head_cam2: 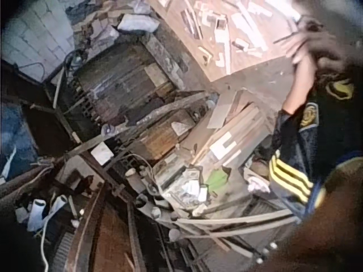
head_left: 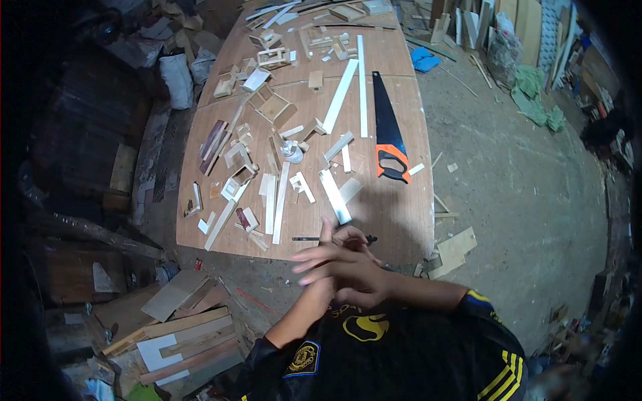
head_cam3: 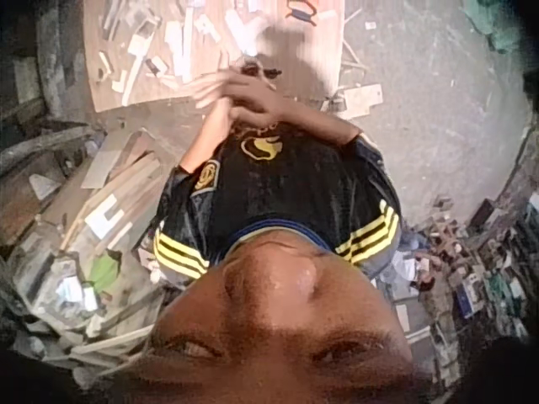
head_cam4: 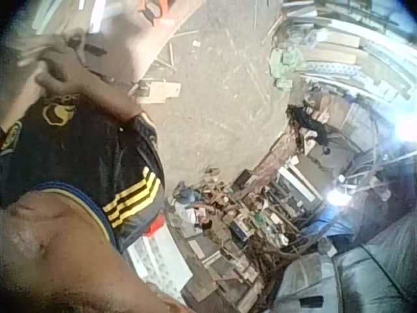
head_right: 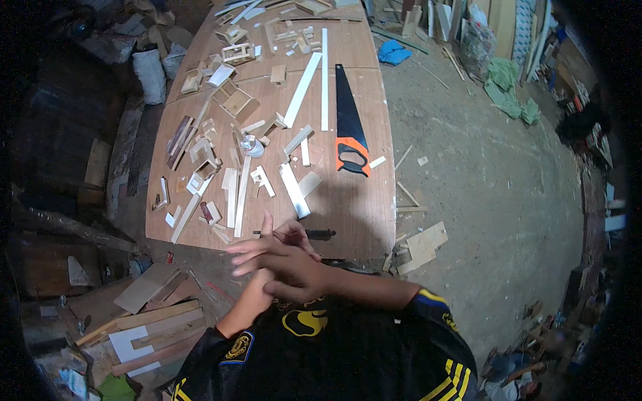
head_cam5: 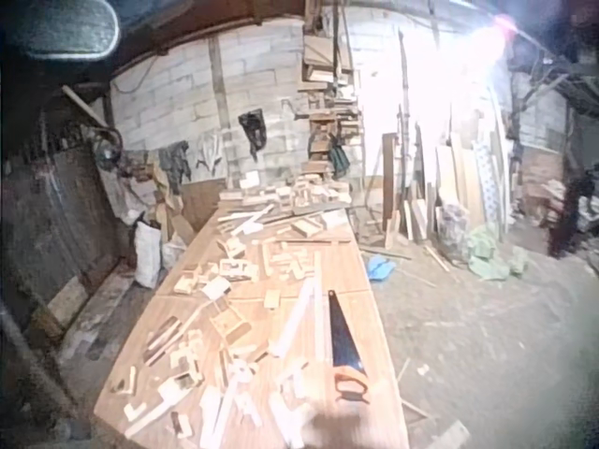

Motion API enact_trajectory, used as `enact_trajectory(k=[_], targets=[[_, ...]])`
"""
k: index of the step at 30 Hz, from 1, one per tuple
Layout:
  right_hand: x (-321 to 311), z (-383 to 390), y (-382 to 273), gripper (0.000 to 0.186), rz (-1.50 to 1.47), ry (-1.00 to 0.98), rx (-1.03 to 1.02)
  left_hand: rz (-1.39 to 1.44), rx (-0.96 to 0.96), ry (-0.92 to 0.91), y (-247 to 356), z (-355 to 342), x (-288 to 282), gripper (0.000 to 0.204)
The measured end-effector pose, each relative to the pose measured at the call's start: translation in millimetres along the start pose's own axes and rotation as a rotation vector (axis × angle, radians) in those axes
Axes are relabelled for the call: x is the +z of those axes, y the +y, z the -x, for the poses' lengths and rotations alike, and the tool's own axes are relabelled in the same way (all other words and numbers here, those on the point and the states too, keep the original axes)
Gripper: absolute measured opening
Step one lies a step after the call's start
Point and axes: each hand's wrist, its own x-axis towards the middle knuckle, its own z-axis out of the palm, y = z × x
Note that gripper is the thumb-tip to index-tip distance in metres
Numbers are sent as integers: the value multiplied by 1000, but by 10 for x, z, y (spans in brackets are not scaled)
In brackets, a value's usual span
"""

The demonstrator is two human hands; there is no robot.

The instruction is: Assembling and sanding small wooden pieces in a workshop environment.

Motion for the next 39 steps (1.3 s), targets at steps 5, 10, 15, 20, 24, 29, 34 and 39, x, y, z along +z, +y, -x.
enact_trajectory(k=[5, 10, 15, 20, 24, 29, 34, 39], targets=[[127, 159, -111, 48, 276, 497, -92, 256, -40, 251, -99, 175, 380, 99], [380, 265, -53, 45, 447, 275, -385, 155, 33, -242, -238, 280, 167, 102], [315, 131, -29, 41, 481, 328, -519, 11, 172, -355, -105, 175, 224, 94], [52, 118, -128, 32, 327, 569, -192, 352, 252, -8, -208, 102, 423, 73], [-45, 149, -99, 32, 164, 910, -167, -10, 120, -59, -246, 291, 341, 82], [175, 346, -77, 39, 235, 773, -149, -469, -50, -273, -474, 452, -139, 70], [664, 418, -229, 47, 427, 687, -100, -681, -34, -368, -478, 451, -356, 64], [1021, 224, -318, 47, 592, 579, -328, -888, 42, -396, -482, 670, -556, 57]])
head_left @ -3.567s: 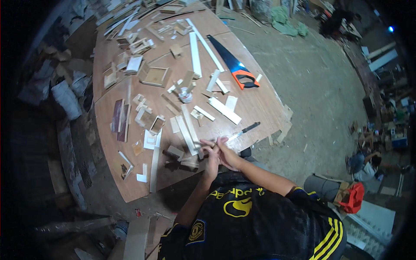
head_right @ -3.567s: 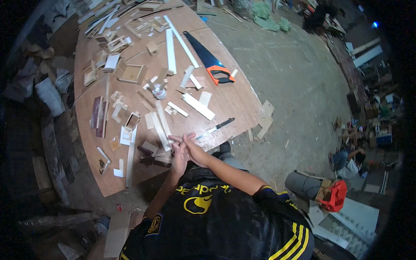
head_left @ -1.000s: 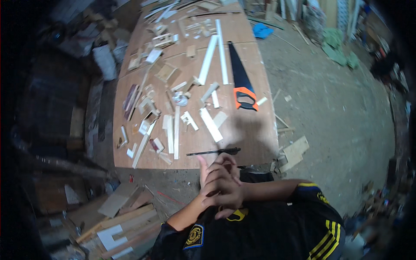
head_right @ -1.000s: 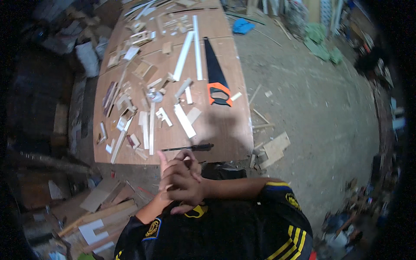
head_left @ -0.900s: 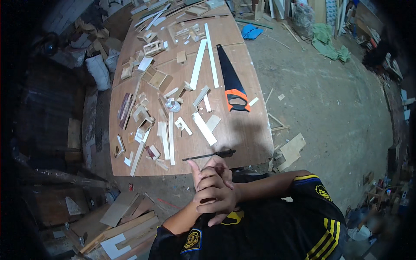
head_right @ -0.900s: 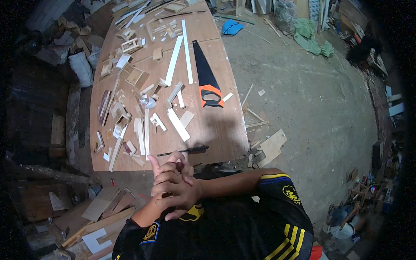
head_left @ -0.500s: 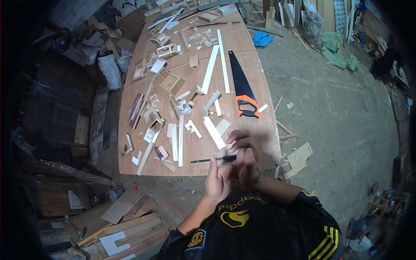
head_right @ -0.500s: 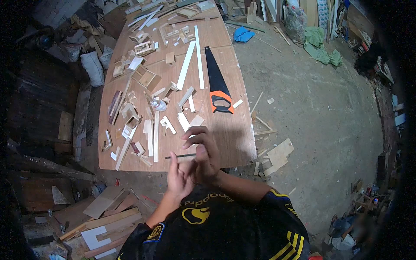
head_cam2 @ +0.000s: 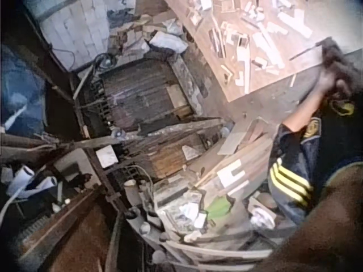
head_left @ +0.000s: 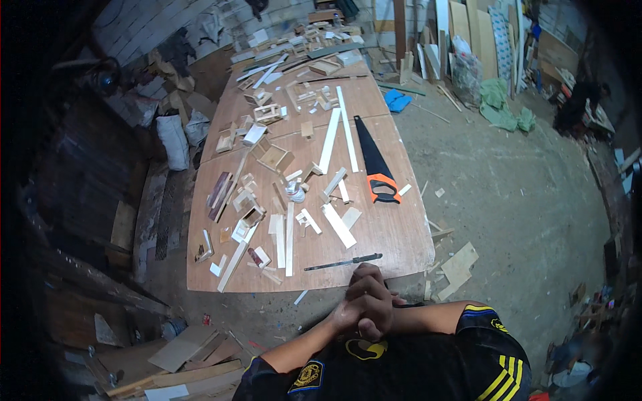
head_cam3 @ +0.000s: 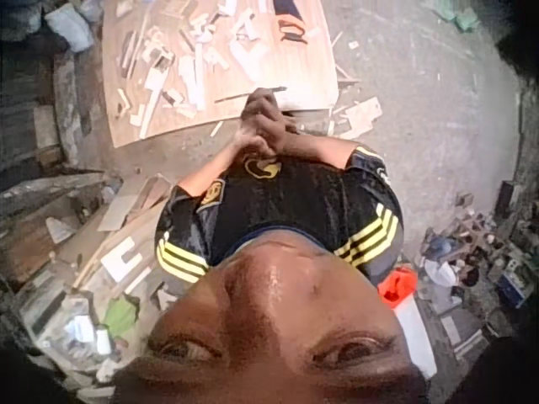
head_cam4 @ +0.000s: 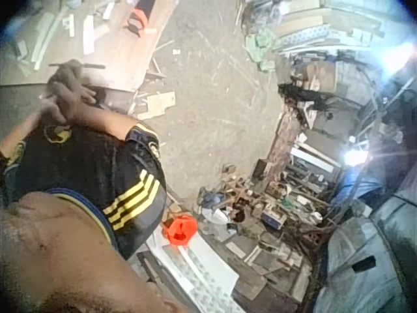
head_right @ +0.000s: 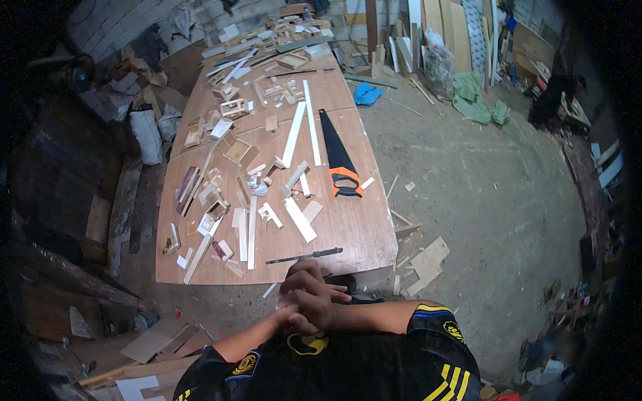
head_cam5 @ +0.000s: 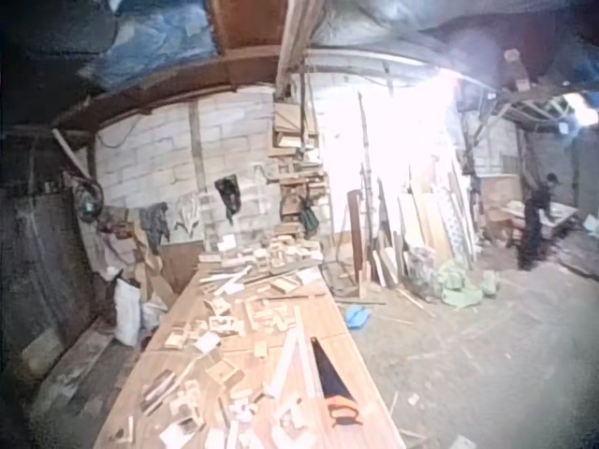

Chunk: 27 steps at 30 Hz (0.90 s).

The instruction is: Assembling and sanding small wooden pieces in a workshop environment.

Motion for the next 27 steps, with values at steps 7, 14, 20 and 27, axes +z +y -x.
enact_trajectory(k=[7, 14, 20, 27], targets=[[513, 216, -22, 25, 29, -241, 185, -247, 4, 72, -161, 756, -6, 48], [841, 908, -195, 12, 64, -124, 727, -188, 77, 473, -582, 1738, 8, 26], [795, 1011, -471, 25, 180, -665, 792, -126, -2, 576, -610, 2305, -188, 30], [827, 1331, -616, 39, 283, -1057, 830, -139, -60, 585, -632, 2072, -361, 26]])
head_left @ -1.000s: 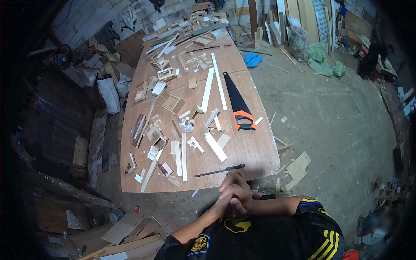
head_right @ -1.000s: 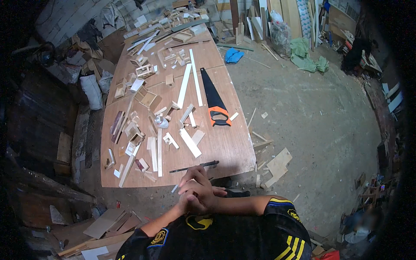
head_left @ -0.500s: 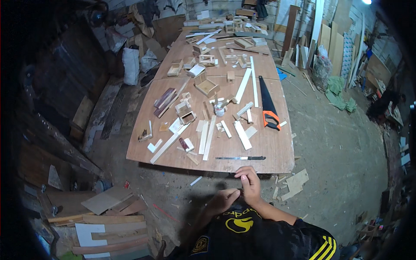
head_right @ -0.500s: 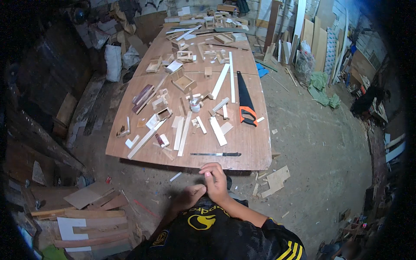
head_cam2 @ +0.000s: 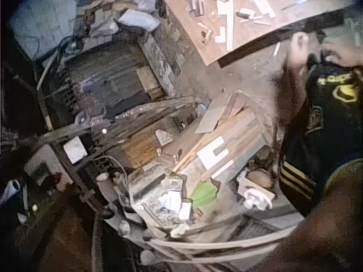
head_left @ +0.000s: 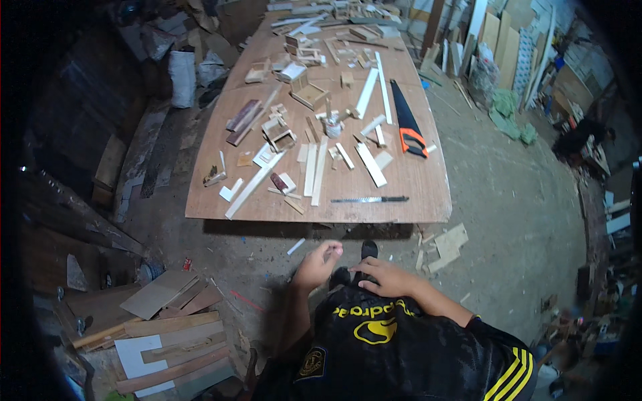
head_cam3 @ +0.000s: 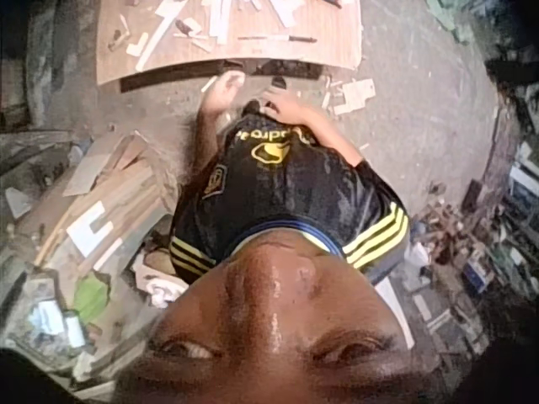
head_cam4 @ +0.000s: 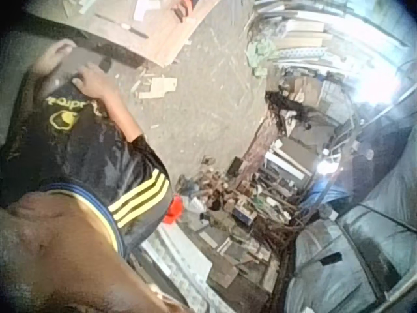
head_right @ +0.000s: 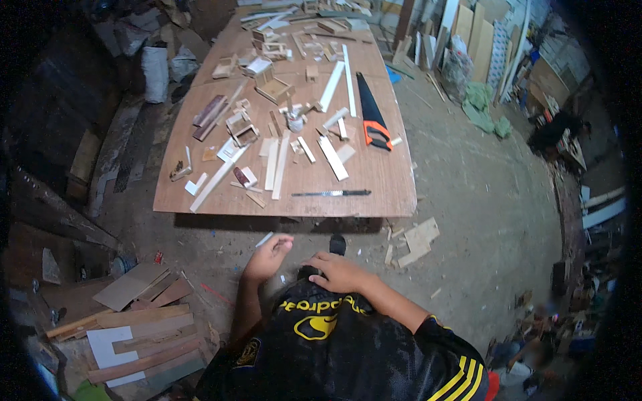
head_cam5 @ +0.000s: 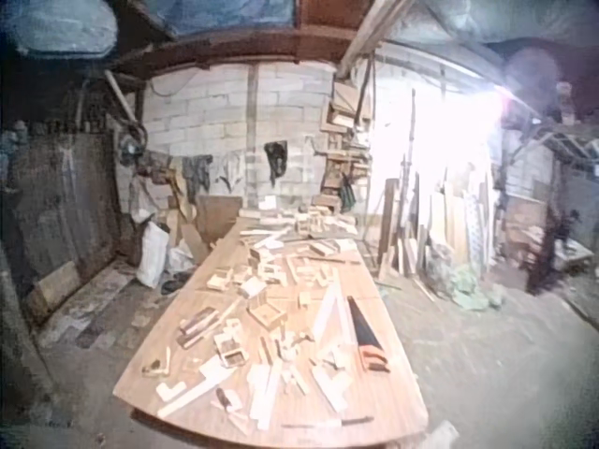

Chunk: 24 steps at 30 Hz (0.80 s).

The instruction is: Assembling and sanding small wooden pieces in a workshop environment.

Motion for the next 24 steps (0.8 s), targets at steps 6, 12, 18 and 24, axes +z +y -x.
enact_trajectory(k=[6, 12, 18, 24], targets=[[220, 337, 625, 43, -135, -13, 232, 96, -118, -99, -545, -245, 277, 27], [-17, 626, 753, 48, -227, 12, 346, -275, -101, -12, -789, -745, 401, 29], [-281, 841, 1066, 48, -116, 102, 380, -673, 289, 44, -869, -1859, 686, 30], [-774, 1323, 1546, 46, -188, 249, 466, -1109, 200, 44, -899, -2536, 1107, 48]])
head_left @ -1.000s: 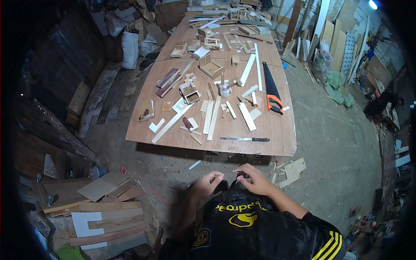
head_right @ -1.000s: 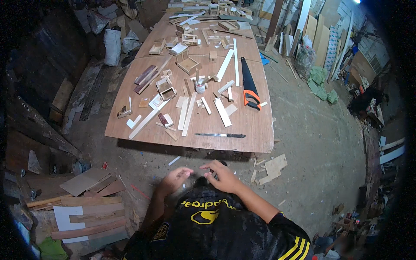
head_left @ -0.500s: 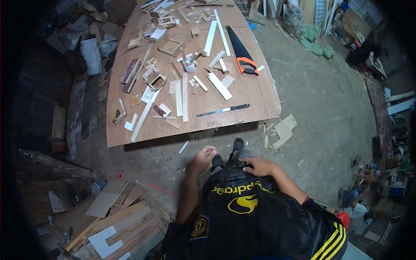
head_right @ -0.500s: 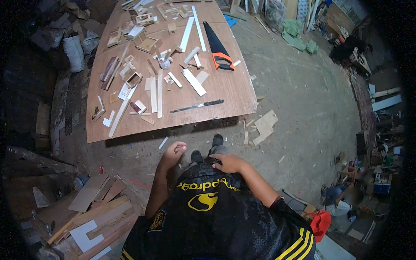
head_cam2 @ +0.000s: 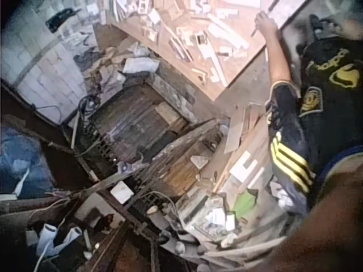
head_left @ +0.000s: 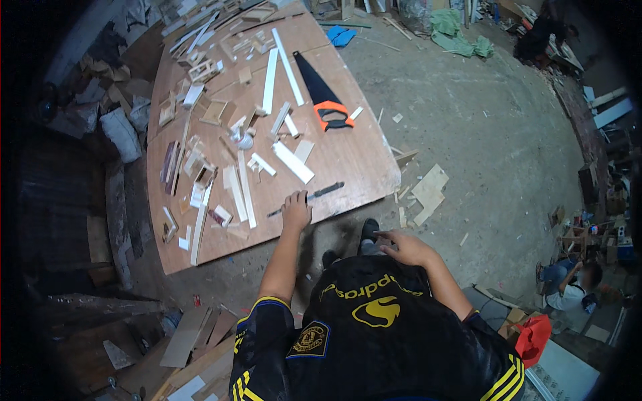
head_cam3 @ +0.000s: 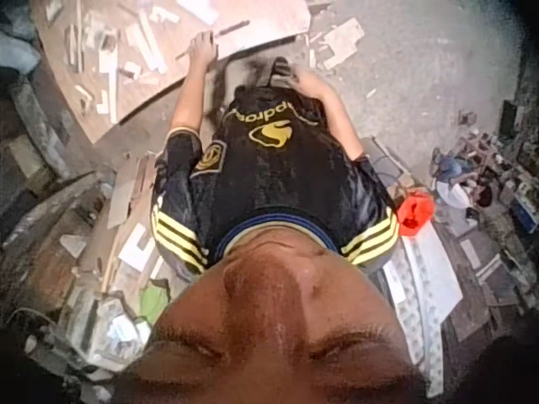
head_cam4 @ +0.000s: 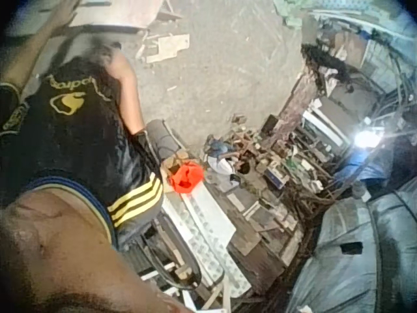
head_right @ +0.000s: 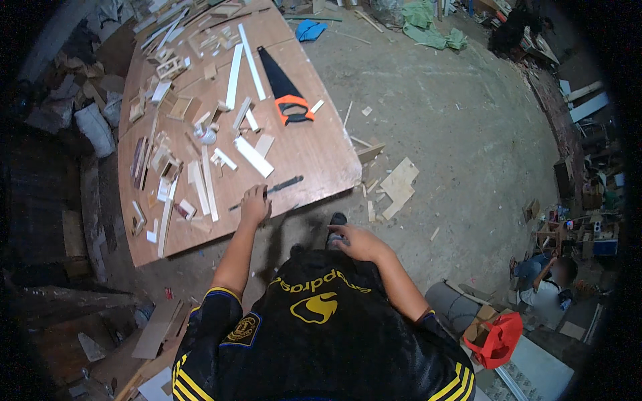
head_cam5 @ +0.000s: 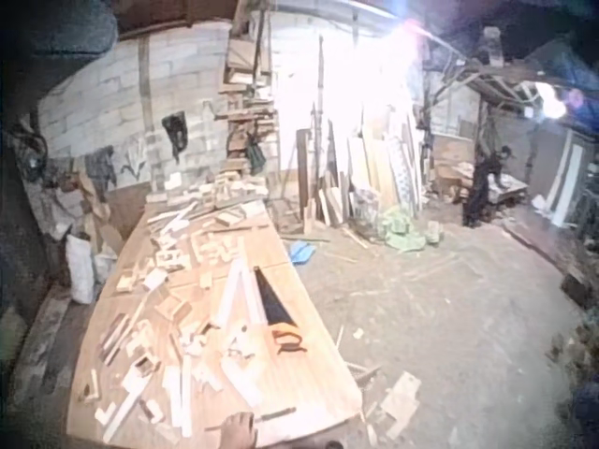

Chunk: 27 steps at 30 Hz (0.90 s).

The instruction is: Assembling and sanding small wooden pieces in a workshop environment.

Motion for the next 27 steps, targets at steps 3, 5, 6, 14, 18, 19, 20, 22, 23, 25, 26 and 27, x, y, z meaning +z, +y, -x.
enact_trajectory(k=[3, 5, 6, 14, 18, 19, 20, 22, 23, 25, 26, 27], targets=[[-294, 29, 383, 46, 20, 82, 85, -116, -90, -99, 242, -164, 125, 46], [-472, 16, 562, 47, -2, 85, 103, -140, -61, -12, 255, -198, 269, 38], [-574, 2, 595, 47, -33, 87, 111, -111, -46, -41, 254, -199, 312, 31], [-1016, -408, 696, 50, 198, 87, 31, 172, 62, 132, 875, -139, 96, 17], [-1036, -773, 356, 68, 520, 406, -300, 308, 185, 81, 1401, -144, -185, 18], [-1009, -867, 328, 71, 564, 375, -352, 365, 200, 52, 1499, -124, -213, 19], [-927, -967, 434, 69, 629, 336, -330, 374, 232, -22, 1608, -133, -258, 19], [-768, -1145, 599, 64, 657, 114, -219, 407, 268, -164, 1680, -154, -258, 21], [-720, -1211, 685, 60, 615, -65, -120, 389, 245, -246, 1730, -171, -297, 23], [-639, -1257, 934, 54, 469, -197, -215, 367, 178, -341, 1758, -175, -353, 23], [-564, -1263, 1024, 54, 468, -207, -222, 368, 166, -341, 1736, -160, -339, 23], [-481, -1268, 1111, 52, 369, -205, -207, 317, 191, -353, 1701, -144, -327, 24]])
